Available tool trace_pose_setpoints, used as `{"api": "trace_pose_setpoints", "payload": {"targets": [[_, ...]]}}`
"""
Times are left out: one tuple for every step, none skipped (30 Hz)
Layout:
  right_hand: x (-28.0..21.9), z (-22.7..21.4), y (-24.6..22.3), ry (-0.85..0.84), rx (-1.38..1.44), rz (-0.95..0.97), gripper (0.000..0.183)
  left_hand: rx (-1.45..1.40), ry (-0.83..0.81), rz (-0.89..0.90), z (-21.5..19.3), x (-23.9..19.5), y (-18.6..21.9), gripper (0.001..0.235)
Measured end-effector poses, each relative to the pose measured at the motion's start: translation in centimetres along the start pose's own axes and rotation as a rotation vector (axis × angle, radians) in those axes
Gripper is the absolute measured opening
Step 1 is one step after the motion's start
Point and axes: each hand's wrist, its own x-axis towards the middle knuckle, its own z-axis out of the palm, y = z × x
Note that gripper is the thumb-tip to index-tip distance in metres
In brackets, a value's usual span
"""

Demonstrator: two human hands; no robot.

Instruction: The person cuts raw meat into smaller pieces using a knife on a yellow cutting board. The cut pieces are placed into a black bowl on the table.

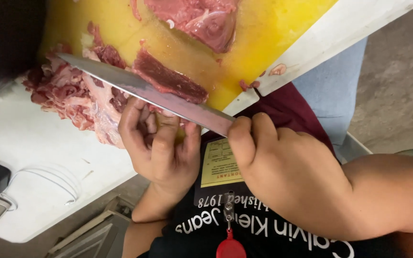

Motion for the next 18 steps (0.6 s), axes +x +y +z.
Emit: {"api": "trace_pose_setpoints", "payload": {"targets": [[0.1, 0.0, -0.1, 0.008, -0.009, 0.012, 0.027, 0.003, -0.005, 0.004, -0.1, -0.1, 0.0, 0.02], [0.1, 0.0, -0.2, 0.012, -0.025, 0.031, 0.029, -0.005, -0.011, 0.009, 0.0, -0.2, 0.0, 0.018], [0.8, 0.0, -0.6, 0.005, -0.023, 0.034, 0.029, -0.008, -0.016, 0.005, -0.3, -0.2, 0.1, 0.018], [1.5, -0.1, -0.8, 0.051, -0.067, 0.045, 0.023, 0.0, -0.029, 0.025, -0.3, -0.1, 0.1, 0.019], [2.4, -0.3, -1.1, 0.097, -0.11, 0.056, 0.02, 0.008, -0.042, 0.045, -0.4, 0.2, 0.2, 0.021], [2.4, -0.3, -0.8, 0.103, -0.111, 0.051, 0.02, 0.013, -0.037, 0.047, -0.3, 0.2, 0.2, 0.021], [2.5, -0.3, -0.6, 0.104, -0.102, 0.027, 0.021, 0.018, -0.022, 0.043, -0.1, 0.2, 0.2, 0.021], [2.5, -0.1, -0.6, 0.096, -0.088, 0.003, 0.023, 0.022, -0.015, 0.034, -0.1, 0.1, 0.1, 0.021], [1.8, 0.1, -0.3, 0.094, -0.083, 0.0, 0.023, 0.026, -0.018, 0.03, -0.3, 0.0, 0.0, 0.021], [1.0, 0.4, 0.0, 0.038, -0.048, -0.006, 0.023, 0.049, -0.025, 0.032, -0.3, -0.1, -0.1, 0.023], [0.2, 0.7, 0.4, -0.019, -0.013, -0.012, 0.026, 0.073, -0.033, 0.034, -0.4, -0.2, -0.2, 0.027], [0.0, 0.9, 0.5, -0.019, -0.012, -0.016, 0.026, 0.076, -0.031, 0.032, -0.2, 0.0, -0.1, 0.027], [-0.2, 1.0, 0.6, -0.028, -0.059, -0.027, 0.03, 0.067, -0.019, 0.035, 0.0, 0.2, 0.1, 0.023], [-0.5, 1.1, 0.6, -0.035, -0.101, -0.036, 0.034, 0.062, -0.011, 0.041, 0.0, 0.3, 0.4, 0.02], [0.4, 0.8, 0.3, -0.034, -0.095, -0.038, 0.034, 0.068, -0.014, 0.041, -0.4, 0.1, 0.3, 0.02], [1.2, 0.5, 0.2, -0.005, -0.079, -0.029, 0.025, 0.091, -0.017, 0.048, -0.3, 0.1, 0.3, 0.023], [2.0, 0.1, 0.2, 0.023, -0.063, -0.021, 0.019, 0.114, -0.02, 0.056, -0.3, 0.1, 0.3, 0.026], [2.3, 0.0, 0.2, 0.029, -0.074, -0.019, 0.019, 0.109, -0.011, 0.061, 0.0, 0.3, 0.6, 0.026]]}}
